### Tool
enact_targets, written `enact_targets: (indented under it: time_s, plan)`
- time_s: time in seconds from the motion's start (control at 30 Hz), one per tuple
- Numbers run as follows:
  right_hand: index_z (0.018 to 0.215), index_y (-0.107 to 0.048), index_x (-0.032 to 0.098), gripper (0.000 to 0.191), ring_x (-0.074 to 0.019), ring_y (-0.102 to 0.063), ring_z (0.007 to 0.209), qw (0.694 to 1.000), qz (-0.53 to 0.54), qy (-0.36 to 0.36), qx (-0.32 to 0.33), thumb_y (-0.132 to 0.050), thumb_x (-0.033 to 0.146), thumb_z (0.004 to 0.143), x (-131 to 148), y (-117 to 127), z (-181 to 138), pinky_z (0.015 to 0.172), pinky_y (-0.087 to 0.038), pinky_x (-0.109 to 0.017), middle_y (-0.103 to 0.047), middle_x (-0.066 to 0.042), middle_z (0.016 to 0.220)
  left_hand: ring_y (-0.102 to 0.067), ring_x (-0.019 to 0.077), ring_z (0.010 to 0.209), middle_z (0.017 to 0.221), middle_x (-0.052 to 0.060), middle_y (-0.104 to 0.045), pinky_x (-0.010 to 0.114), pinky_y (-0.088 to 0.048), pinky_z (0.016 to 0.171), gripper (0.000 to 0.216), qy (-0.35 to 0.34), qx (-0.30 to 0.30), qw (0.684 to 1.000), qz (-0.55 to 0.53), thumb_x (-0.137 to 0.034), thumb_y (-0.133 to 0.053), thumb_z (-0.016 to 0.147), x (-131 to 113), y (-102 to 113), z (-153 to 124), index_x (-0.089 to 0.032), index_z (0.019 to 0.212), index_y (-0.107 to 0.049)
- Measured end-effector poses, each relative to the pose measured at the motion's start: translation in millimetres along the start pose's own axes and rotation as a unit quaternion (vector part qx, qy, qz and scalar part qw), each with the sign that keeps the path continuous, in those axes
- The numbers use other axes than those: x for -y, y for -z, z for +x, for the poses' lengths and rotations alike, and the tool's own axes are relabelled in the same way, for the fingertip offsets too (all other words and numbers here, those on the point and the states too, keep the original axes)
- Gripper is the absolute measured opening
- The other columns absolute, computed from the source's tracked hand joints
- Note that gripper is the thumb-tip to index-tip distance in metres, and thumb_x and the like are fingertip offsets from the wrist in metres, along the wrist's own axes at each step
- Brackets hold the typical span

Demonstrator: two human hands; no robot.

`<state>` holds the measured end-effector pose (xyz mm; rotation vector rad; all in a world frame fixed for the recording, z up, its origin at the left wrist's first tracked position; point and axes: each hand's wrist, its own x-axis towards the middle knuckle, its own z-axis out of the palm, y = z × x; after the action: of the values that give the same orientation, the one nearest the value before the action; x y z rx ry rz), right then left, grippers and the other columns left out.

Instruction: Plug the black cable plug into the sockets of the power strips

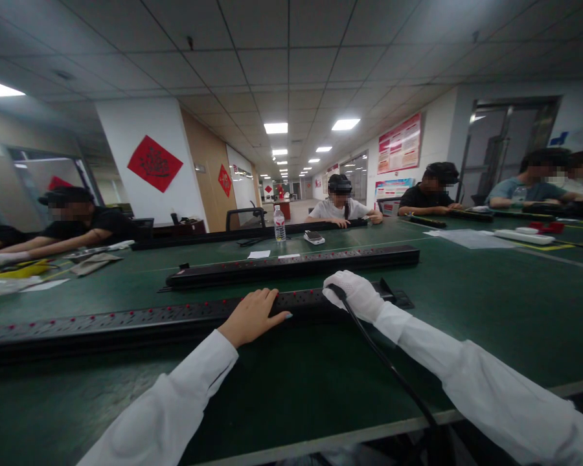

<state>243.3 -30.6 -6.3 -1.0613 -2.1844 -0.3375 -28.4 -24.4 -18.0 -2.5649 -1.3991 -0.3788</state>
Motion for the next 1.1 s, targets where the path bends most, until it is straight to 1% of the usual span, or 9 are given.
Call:
enact_targets:
  time_s: [0.17,0.47,0.8,1.1]
  plan:
    - [0.088,-0.061,0.021,0.016,-0.0137,-0.053,0.079,1.000,0.000,0.000,0.000,-0.049,0.030,0.081,-0.8,-0.9,-0.2,0.075,-0.042,-0.028,-0.061,-0.004,0.084,-0.052,0.0252,0.098,0.109,0.013,-0.056,0.035,-0.037,0.083,0.070,-0.001,0.003,1.000,-0.001,-0.067,-0.026,0.079,-0.3,1.3,0.1,-0.013,0.121,-0.045]
    - [0.088,-0.061,0.021,0.016,-0.0133,-0.053,0.078,1.000,-0.006,0.000,0.002,-0.049,0.031,0.081,-0.6,-0.2,0.2,0.074,-0.041,-0.026,-0.061,-0.003,0.083,-0.052,0.0261,0.098,0.106,0.013,-0.056,0.036,-0.037,0.083,0.068,-0.007,-0.016,1.000,0.013,-0.066,-0.026,0.080,0.2,-2.8,0.0,-0.014,0.119,-0.046]
    - [0.088,-0.059,0.022,0.019,-0.0133,-0.053,0.079,1.000,-0.026,-0.005,0.004,-0.046,0.035,0.083,-1.4,-2.8,-0.5,0.075,-0.041,-0.026,-0.060,-0.003,0.085,-0.053,0.0260,0.098,0.109,0.013,-0.056,0.036,-0.038,0.083,0.069,-0.004,-0.005,1.000,0.004,-0.067,-0.026,0.080,0.7,-1.6,0.0,-0.014,0.120,-0.045]
    - [0.088,-0.060,0.022,0.018,-0.0135,-0.053,0.079,1.000,-0.014,-0.008,0.004,-0.048,0.033,0.082,-0.3,-1.3,-0.3,0.074,-0.041,-0.026,-0.060,-0.003,0.084,-0.053,0.0254,0.098,0.110,0.014,-0.056,0.035,-0.038,0.082,0.071,-0.004,0.003,1.000,0.010,-0.067,-0.025,0.080,-0.9,1.6,-0.3,-0.013,0.121,-0.045]
